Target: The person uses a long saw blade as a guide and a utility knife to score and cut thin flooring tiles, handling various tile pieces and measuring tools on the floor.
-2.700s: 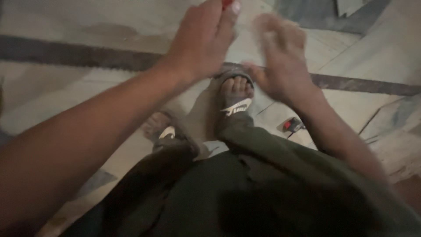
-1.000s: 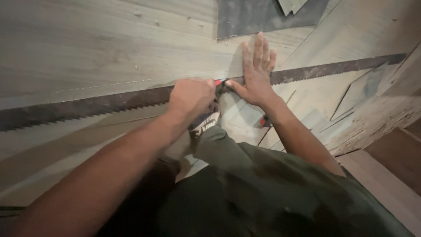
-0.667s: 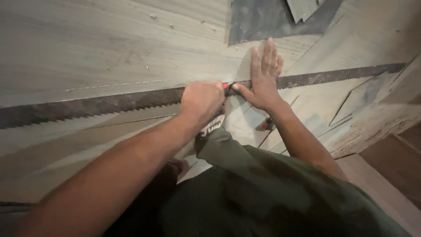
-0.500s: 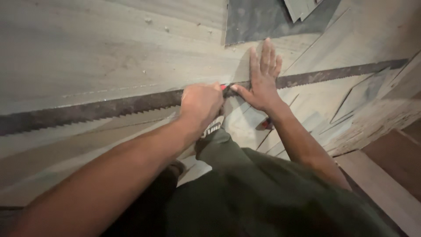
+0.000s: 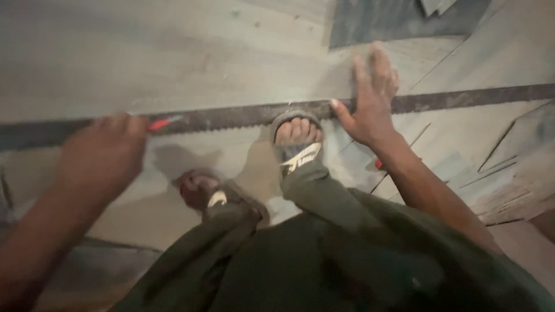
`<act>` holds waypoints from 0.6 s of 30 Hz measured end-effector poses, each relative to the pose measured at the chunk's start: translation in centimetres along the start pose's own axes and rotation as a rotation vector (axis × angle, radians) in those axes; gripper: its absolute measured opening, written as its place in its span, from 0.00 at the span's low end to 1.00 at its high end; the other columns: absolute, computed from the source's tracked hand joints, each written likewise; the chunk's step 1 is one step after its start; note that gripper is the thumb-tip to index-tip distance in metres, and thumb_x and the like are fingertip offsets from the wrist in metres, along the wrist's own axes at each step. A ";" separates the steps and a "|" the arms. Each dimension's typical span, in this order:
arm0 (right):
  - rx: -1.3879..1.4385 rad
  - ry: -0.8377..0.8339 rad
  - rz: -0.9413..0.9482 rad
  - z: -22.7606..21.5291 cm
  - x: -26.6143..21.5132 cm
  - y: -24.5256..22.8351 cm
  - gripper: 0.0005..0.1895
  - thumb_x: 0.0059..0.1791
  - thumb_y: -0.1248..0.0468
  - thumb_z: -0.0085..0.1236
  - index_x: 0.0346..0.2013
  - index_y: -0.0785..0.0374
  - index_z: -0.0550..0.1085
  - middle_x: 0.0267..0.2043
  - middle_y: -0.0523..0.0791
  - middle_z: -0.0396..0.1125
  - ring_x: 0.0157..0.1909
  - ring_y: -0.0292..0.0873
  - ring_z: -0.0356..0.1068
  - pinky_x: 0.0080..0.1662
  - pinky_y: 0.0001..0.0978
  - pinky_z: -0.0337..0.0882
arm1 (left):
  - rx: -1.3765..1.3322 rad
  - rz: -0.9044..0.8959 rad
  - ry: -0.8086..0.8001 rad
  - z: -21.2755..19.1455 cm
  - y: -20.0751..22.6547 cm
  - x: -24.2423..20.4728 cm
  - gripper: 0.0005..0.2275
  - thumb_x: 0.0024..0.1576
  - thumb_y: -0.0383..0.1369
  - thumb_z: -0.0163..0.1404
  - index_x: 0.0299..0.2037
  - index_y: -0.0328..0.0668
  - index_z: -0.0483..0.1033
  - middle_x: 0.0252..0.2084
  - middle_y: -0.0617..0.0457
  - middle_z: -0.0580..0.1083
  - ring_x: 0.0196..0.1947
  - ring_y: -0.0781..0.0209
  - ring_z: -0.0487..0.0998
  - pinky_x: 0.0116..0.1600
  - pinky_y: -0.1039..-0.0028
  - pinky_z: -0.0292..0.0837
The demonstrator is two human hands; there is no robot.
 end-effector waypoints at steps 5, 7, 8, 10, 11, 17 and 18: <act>-0.018 -0.009 -0.352 -0.3 1.7 -11.0 0.33 0.52 0.54 0.67 0.67 0.64 0.66 0.67 0.53 0.60 0.66 0.58 0.59 0.65 0.52 0.59 | -0.279 0.057 0.609 -0.8 -0.3 -3.3 0.09 0.58 0.28 0.51 0.47 0.39 0.77 0.53 0.45 0.75 0.54 0.46 0.75 0.51 0.59 0.78; -0.001 -0.016 -0.365 -0.8 2.3 -13.5 0.32 0.50 0.54 0.67 0.62 0.66 0.68 0.59 0.52 0.64 0.59 0.58 0.62 0.59 0.51 0.62 | -0.224 0.082 0.664 -0.1 0.2 -2.6 0.11 0.59 0.28 0.52 0.52 0.39 0.77 0.55 0.46 0.75 0.56 0.48 0.75 0.49 0.62 0.78; -0.010 0.004 -0.346 -1.2 2.6 -14.1 0.32 0.48 0.53 0.67 0.60 0.68 0.68 0.56 0.53 0.64 0.56 0.59 0.62 0.56 0.51 0.63 | -0.196 0.098 0.690 0.1 0.5 -2.2 0.13 0.60 0.27 0.53 0.54 0.39 0.77 0.56 0.46 0.74 0.56 0.48 0.75 0.48 0.64 0.78; -0.030 0.014 -0.329 -1.4 3.2 -15.1 0.33 0.46 0.51 0.68 0.56 0.70 0.68 0.52 0.55 0.63 0.52 0.59 0.62 0.52 0.51 0.63 | -0.141 0.126 0.719 0.1 0.7 -1.8 0.14 0.58 0.31 0.55 0.53 0.39 0.78 0.55 0.45 0.74 0.54 0.48 0.75 0.46 0.64 0.77; -0.038 0.006 -0.333 -1.5 3.3 -15.3 0.33 0.47 0.50 0.68 0.55 0.71 0.68 0.51 0.56 0.63 0.50 0.59 0.61 0.51 0.51 0.62 | -0.113 0.138 0.730 0.1 0.8 -1.8 0.14 0.58 0.33 0.57 0.53 0.39 0.78 0.55 0.44 0.74 0.52 0.48 0.75 0.45 0.64 0.76; -0.062 0.046 -0.349 -1.4 4.5 -15.2 0.30 0.45 0.48 0.69 0.47 0.68 0.70 0.45 0.55 0.62 0.48 0.59 0.62 0.49 0.52 0.62 | -0.171 0.112 0.523 0.0 -0.1 1.6 0.12 0.55 0.36 0.57 0.46 0.40 0.77 0.47 0.49 0.74 0.49 0.50 0.77 0.41 0.60 0.76; -0.047 0.052 -0.353 -1.3 4.7 -15.1 0.28 0.45 0.49 0.69 0.45 0.67 0.71 0.44 0.55 0.62 0.48 0.58 0.62 0.49 0.52 0.62 | -0.169 0.107 0.465 0.3 -0.4 2.3 0.09 0.57 0.35 0.56 0.44 0.42 0.77 0.46 0.49 0.75 0.49 0.49 0.77 0.43 0.59 0.76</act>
Point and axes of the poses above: each hand's wrist, its own x-axis towards the middle knuckle, its own z-axis out of the palm, y = z × x, the point moved 8 cm from there along x, towards the middle knuckle
